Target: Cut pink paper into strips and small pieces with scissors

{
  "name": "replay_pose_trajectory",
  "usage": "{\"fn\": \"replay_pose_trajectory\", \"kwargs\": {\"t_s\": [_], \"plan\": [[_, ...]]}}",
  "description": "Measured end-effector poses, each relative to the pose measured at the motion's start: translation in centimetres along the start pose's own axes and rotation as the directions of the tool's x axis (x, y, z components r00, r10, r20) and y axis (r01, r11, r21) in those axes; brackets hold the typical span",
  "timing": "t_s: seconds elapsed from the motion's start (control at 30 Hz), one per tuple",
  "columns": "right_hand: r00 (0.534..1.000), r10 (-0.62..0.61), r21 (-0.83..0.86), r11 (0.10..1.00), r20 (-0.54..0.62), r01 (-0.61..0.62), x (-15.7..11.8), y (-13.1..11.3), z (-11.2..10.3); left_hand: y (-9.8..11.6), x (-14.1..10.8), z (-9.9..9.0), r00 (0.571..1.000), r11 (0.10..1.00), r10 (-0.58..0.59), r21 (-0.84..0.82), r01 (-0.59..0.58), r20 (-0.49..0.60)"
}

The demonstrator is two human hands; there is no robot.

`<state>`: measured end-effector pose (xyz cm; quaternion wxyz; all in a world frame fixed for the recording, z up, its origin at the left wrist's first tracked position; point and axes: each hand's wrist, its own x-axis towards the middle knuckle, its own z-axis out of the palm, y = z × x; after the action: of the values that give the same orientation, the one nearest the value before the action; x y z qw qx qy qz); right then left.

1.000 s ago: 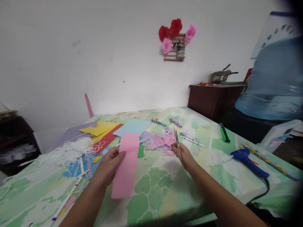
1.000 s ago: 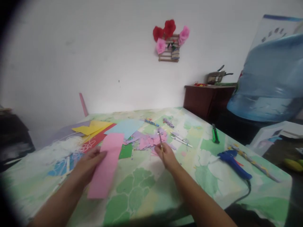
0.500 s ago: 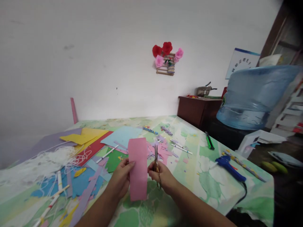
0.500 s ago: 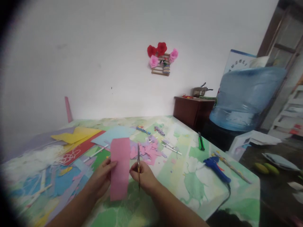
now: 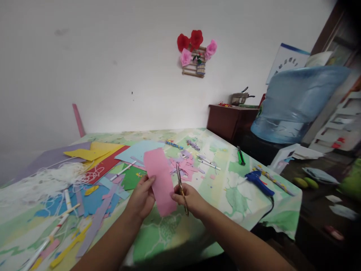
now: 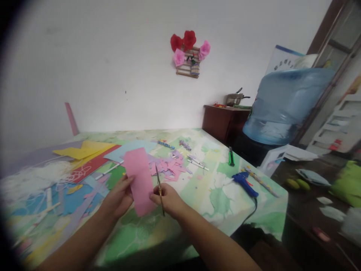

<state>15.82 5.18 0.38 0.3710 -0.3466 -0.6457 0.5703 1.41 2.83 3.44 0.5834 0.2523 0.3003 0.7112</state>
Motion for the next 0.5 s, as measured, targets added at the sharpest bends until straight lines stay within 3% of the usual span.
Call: {"fn": "replay_pose_trajectory", "kwargs": {"t_s": [0.27, 0.5], "plan": [[0.983, -0.045, -0.065, 0.997, -0.175, 0.034, 0.1, 0.3, -1.2, -0.7, -0.7, 1.0, 1.000, 0.999, -0.008, 0.032, 0.007, 0.014], [0.974, -0.062, -0.115, 0.993, -0.219, 0.037, 2.1, -1.3, -3.9, -0.5, -0.5, 0.0, 0.983, 0.919, -0.176, 0.348, 0.183, -0.053]]}}
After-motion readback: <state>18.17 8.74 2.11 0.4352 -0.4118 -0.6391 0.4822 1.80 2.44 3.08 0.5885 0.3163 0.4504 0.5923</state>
